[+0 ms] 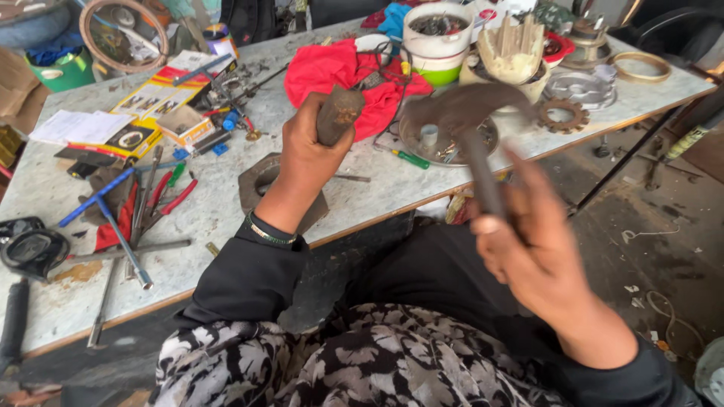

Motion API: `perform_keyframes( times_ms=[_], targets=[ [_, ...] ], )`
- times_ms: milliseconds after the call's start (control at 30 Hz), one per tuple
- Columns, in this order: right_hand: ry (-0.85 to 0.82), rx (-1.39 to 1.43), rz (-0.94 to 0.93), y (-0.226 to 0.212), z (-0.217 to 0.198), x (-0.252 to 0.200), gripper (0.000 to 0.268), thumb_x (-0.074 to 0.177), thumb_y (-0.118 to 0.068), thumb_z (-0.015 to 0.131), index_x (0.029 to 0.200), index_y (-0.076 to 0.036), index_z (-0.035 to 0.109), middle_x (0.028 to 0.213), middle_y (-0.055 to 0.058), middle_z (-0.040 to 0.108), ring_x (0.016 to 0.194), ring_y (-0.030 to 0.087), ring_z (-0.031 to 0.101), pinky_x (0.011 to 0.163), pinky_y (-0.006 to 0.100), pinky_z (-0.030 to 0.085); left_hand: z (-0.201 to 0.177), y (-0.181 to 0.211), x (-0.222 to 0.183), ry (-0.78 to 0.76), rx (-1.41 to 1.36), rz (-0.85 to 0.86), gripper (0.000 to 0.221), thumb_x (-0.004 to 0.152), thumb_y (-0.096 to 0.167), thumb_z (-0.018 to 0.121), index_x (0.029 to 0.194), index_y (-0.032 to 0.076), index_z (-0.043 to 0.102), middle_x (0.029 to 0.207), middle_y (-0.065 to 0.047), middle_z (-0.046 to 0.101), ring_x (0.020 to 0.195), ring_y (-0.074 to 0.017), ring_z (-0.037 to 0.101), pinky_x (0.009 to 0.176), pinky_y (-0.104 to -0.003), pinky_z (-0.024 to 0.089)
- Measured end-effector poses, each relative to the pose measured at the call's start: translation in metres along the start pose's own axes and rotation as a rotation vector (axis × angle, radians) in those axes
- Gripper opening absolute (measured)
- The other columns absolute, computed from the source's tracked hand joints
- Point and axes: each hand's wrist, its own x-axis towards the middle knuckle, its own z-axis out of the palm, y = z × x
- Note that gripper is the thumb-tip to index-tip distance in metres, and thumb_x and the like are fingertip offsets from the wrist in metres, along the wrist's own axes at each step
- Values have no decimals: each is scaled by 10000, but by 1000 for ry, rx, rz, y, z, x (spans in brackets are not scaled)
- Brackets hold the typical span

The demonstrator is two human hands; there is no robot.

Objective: The person disassembles a small electric motor on a workbench by using a hammer, pliers, and a screwdriver to remove internal components and separate the metal casing.

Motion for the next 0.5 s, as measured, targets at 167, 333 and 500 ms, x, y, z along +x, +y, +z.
perform_keyframes(
  times_ms=[167, 333, 500],
  targets=[
    [15, -531, -352, 33, -1, 38, 282, 1058, -34, 551, 1260, -94, 365, 941, 106, 574, 719, 222, 572, 608, 332, 474, 3, 0, 1, -11, 27, 23, 344, 849, 51, 814, 1120, 55, 602, 980, -158, 734, 950, -324, 768, 781, -359, 590],
    [-37, -570, -323, 35, 19, 42, 295, 1095, -41, 544, 1315, -133, 371, 865, 81, 571, 738, 226, 574, 660, 348, 493, 11, -9, 7, -44, 32, 63, 376, 876, 46, 833, 1170, 54, 597, 1018, -170, 729, 972, -350, 757, 798, -377, 587],
    [74, -121, 5, -16, -7, 33, 674, 1105, -83, 518, 1700, -153, 208, 807, 37, 584, 586, 66, 506, 521, 238, 441, 1, -22, -2, 58, 12, 103, 457, 913, 55, 832, 1279, 20, 560, 994, -128, 736, 914, -226, 747, 841, -350, 603]
  ],
)
